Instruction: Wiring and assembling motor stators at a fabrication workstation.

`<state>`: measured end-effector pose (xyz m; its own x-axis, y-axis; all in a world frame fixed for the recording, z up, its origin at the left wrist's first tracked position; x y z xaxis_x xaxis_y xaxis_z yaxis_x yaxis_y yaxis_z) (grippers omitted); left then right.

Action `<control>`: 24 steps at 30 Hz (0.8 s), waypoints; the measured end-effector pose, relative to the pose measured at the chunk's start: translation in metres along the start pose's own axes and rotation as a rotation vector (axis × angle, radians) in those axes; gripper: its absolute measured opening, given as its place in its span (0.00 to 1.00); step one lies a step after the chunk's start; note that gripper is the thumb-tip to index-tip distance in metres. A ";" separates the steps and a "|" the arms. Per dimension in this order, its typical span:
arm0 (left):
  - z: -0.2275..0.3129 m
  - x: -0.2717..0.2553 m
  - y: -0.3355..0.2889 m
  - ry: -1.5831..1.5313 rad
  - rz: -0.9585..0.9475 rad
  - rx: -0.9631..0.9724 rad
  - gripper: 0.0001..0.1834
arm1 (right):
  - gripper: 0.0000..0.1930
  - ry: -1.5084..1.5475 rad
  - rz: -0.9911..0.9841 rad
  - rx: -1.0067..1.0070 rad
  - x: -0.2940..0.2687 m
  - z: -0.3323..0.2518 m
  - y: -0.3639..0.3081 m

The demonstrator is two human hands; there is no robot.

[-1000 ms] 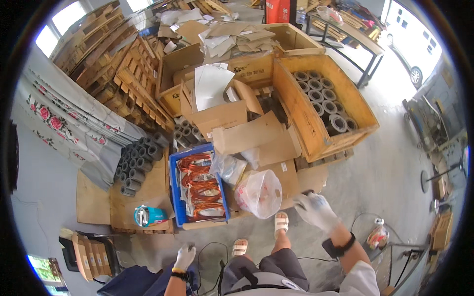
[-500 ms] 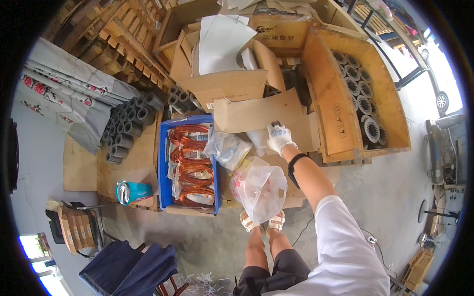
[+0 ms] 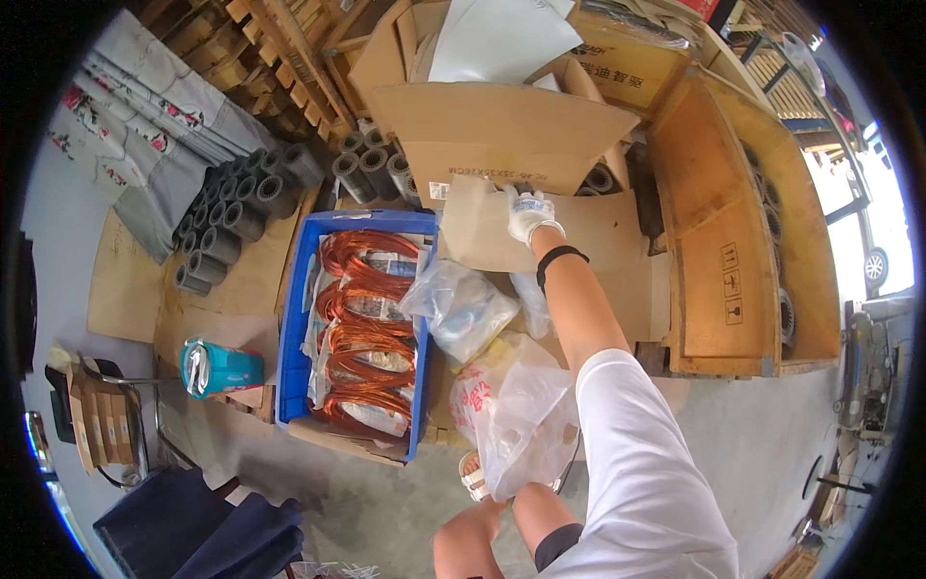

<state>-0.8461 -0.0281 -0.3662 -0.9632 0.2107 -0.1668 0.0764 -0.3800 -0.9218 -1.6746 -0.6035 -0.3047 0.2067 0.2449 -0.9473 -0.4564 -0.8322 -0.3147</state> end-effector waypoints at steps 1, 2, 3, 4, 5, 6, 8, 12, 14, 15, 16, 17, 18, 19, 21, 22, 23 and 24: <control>0.000 0.003 0.004 -0.010 0.011 0.006 0.09 | 0.35 -0.013 0.008 0.019 0.003 -0.002 0.004; 0.000 0.006 0.008 -0.020 0.023 0.014 0.09 | 0.35 -0.014 0.009 0.010 0.006 -0.006 0.008; -0.002 0.005 0.006 -0.027 0.039 0.015 0.09 | 0.32 -0.086 0.006 0.030 0.008 -0.010 0.008; -0.003 0.003 0.003 -0.033 0.056 0.019 0.09 | 0.30 -0.158 0.003 0.049 0.009 -0.016 0.006; -0.003 0.001 0.000 -0.038 0.074 0.023 0.09 | 0.30 -0.153 0.001 0.040 0.012 -0.023 0.003; 0.004 0.006 0.000 -0.044 0.081 0.031 0.09 | 0.25 -0.196 0.007 0.006 0.012 -0.023 0.001; 0.009 0.008 -0.004 -0.047 0.086 0.047 0.09 | 0.13 -0.358 0.063 -0.058 0.017 -0.020 -0.002; 0.033 0.020 -0.023 -0.040 0.061 0.066 0.09 | 0.10 -0.360 0.241 -0.316 0.039 -0.005 -0.070; 0.046 0.000 -0.057 -0.040 0.115 0.083 0.09 | 0.14 -0.166 0.311 -0.435 -0.009 -0.034 -0.158; 0.056 0.001 -0.068 -0.038 0.111 0.098 0.09 | 0.16 -0.033 0.308 -0.405 -0.024 -0.005 -0.183; 0.063 -0.002 -0.085 -0.037 0.119 0.109 0.09 | 0.17 0.001 0.394 -0.458 -0.051 0.014 -0.219; 0.071 -0.001 -0.097 -0.031 0.106 0.120 0.09 | 0.16 0.385 0.416 -0.342 -0.075 0.062 -0.241; 0.080 -0.004 -0.112 -0.026 0.103 0.138 0.09 | 0.11 0.332 0.824 -0.465 -0.165 0.064 -0.300; 0.088 -0.006 -0.129 -0.020 0.102 0.158 0.09 | 0.06 0.622 0.765 -0.039 -0.176 0.117 -0.320; 0.230 0.046 -0.157 0.512 0.044 0.441 0.11 | 0.12 0.929 0.760 0.398 -0.218 0.227 -0.389; 0.251 0.051 -0.136 0.602 0.012 0.553 0.11 | 0.12 1.154 0.820 0.393 -0.244 0.253 -0.427; 0.302 0.068 -0.153 0.647 0.054 0.604 0.14 | 0.12 1.394 0.886 0.367 -0.270 0.272 -0.463; 0.346 0.087 -0.168 0.580 0.006 0.493 0.20 | 0.12 1.385 0.935 0.386 -0.297 0.282 -0.495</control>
<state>-1.0325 -0.2578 -0.1044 -0.6631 0.5951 -0.4540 -0.1741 -0.7126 -0.6797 -1.7542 -0.1244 0.1156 0.2115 -0.9707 -0.1139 -0.9719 -0.2212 0.0809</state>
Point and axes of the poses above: each hand's wrist, its own y-axis towards the middle knuckle, its own x-axis out of the palm, z = x × y, the point moved 8 cm from there along y, towards the middle knuckle, and after that the axes turned 5 degrees about -z, right-handed, at the moved point
